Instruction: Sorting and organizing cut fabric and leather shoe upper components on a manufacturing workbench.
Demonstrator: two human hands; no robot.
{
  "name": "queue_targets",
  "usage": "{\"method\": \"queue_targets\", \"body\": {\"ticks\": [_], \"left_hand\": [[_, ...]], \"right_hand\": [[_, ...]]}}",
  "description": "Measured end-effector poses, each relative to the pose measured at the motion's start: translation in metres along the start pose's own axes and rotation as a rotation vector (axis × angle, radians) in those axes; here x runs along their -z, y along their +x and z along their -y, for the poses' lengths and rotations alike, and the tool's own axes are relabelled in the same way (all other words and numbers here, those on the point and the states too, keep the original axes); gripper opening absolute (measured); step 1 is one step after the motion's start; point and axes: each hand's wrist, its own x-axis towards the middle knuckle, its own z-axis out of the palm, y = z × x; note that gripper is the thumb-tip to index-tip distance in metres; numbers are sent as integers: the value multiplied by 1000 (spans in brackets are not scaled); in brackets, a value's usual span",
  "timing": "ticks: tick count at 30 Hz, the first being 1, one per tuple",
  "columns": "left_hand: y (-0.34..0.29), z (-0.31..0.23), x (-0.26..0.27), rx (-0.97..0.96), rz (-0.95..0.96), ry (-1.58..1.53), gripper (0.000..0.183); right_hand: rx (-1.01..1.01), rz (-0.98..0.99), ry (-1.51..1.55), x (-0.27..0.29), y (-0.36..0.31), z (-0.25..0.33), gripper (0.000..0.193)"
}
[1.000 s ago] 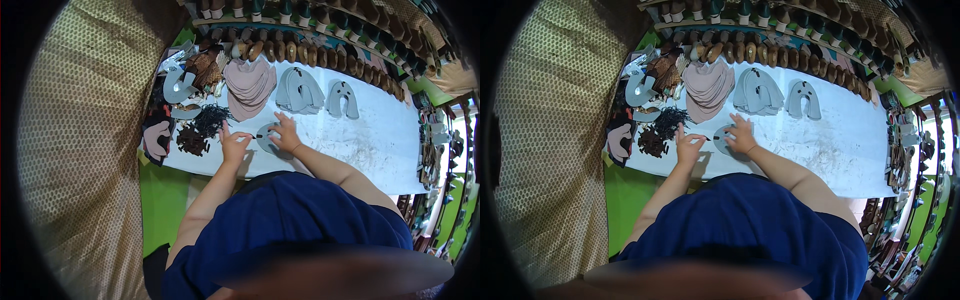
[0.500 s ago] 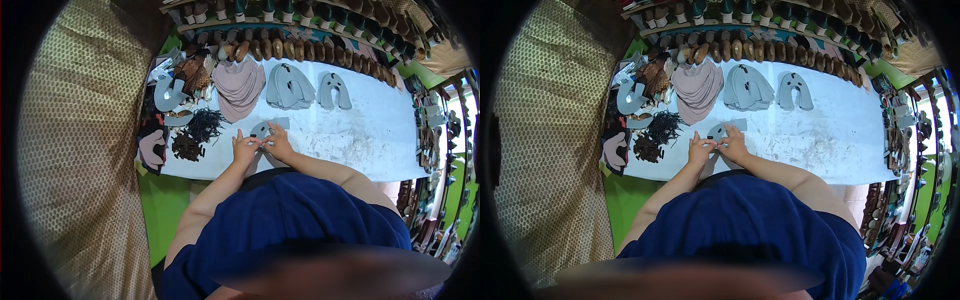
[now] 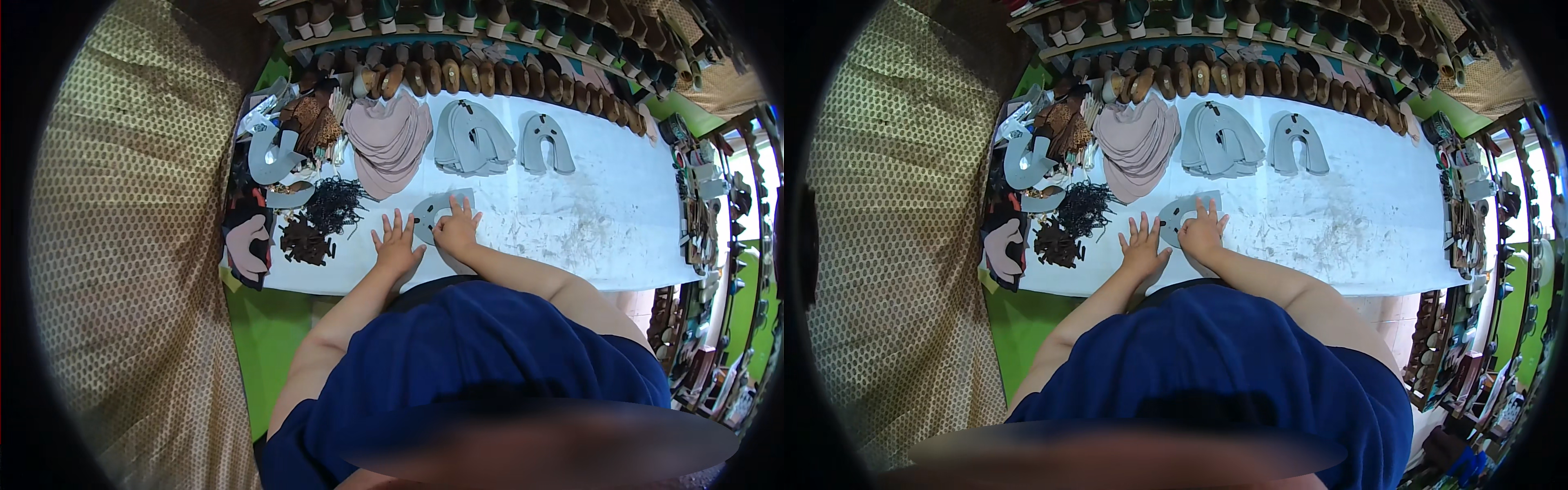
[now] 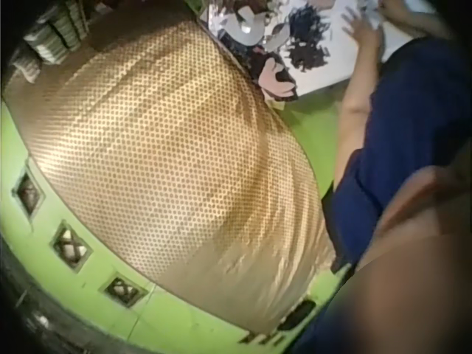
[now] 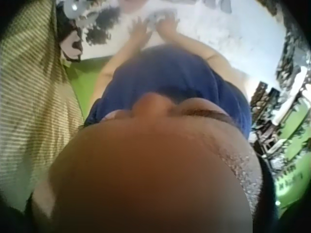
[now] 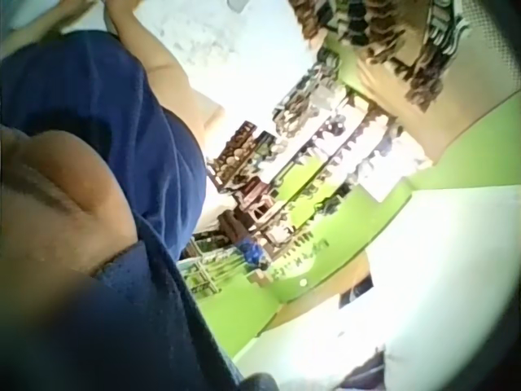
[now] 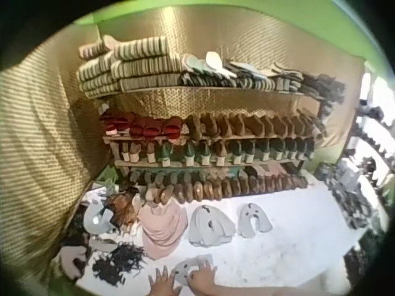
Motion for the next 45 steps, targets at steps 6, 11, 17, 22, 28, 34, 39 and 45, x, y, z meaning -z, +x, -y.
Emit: {"method": "queue_targets", "body": {"ticks": [6,11,17,22,28,34,39,45], "left_hand": [[1,1,1,-23,46,46,97],[1,0,6,-13,79,52,99],[1,-1,8,-5,96,55,99],[-1,-3,9,-10,73,59,99],[-3,-2,6,-21,0,17,97],[4,-3,3,-10,-178,-162,83],[23,-9,11,65,-198,-305,47],[24,-14,12,41,-238,-263,35]], "right_hand": [[-37,66,-4,5,0,7,16],[-64,112,-10,4,2,9,18],[-51,97,-42,4,-1,11,19],[34,18,-79,-2,-3,2,20],[627,-44,-148,14,-13,-29,32],[675,8,-222,13,-13,-43,43],[678,35,-240,17,-14,-42,46],[676,45,-232,22,-14,-40,46]]}}
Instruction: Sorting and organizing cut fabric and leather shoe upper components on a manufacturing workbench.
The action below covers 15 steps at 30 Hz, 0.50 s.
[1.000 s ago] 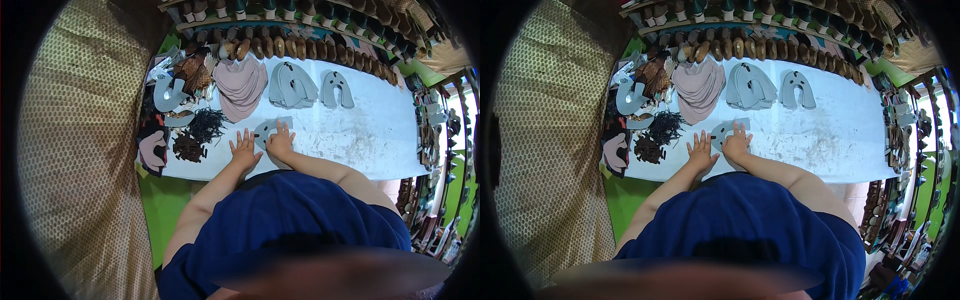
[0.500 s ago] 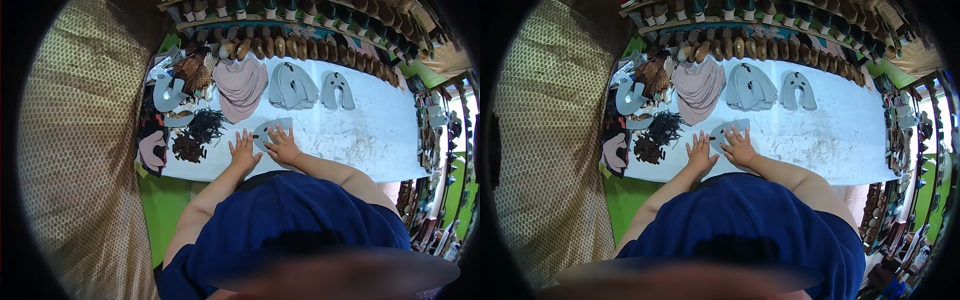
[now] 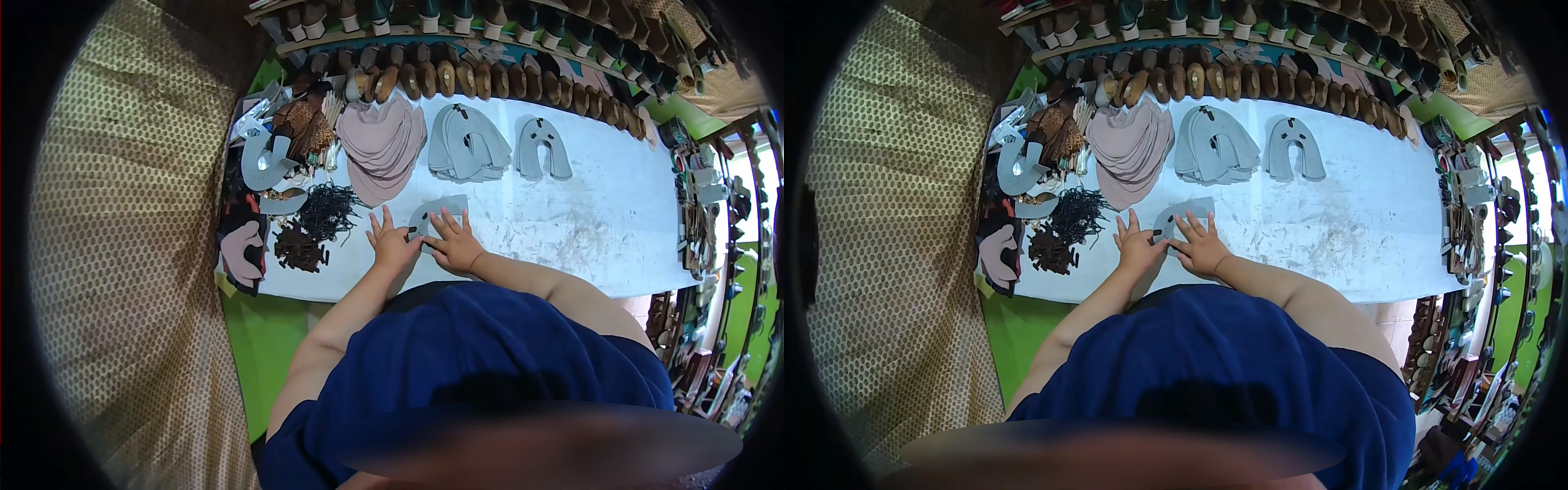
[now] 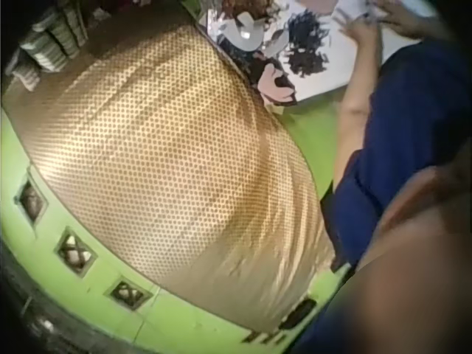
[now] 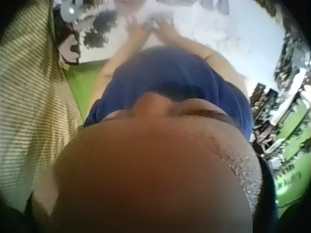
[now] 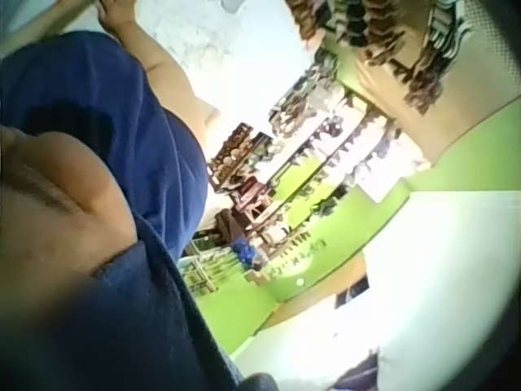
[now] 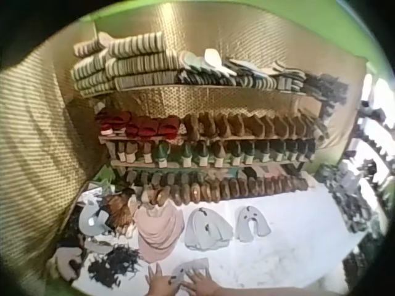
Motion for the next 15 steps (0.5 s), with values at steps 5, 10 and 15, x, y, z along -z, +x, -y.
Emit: {"method": "queue_targets", "body": {"ticks": [5,10,15], "left_hand": [[3,-2,-4,-41,-50,-30,27],[6,-3,-8,-56,41,-13,16],[1,-10,-4,-72,11,-25,11]], "right_hand": [[1,-5,-8,-2,0,-1,46],[-11,44,-14,-1,3,-1,47],[2,39,7,2,2,0,47]]}}
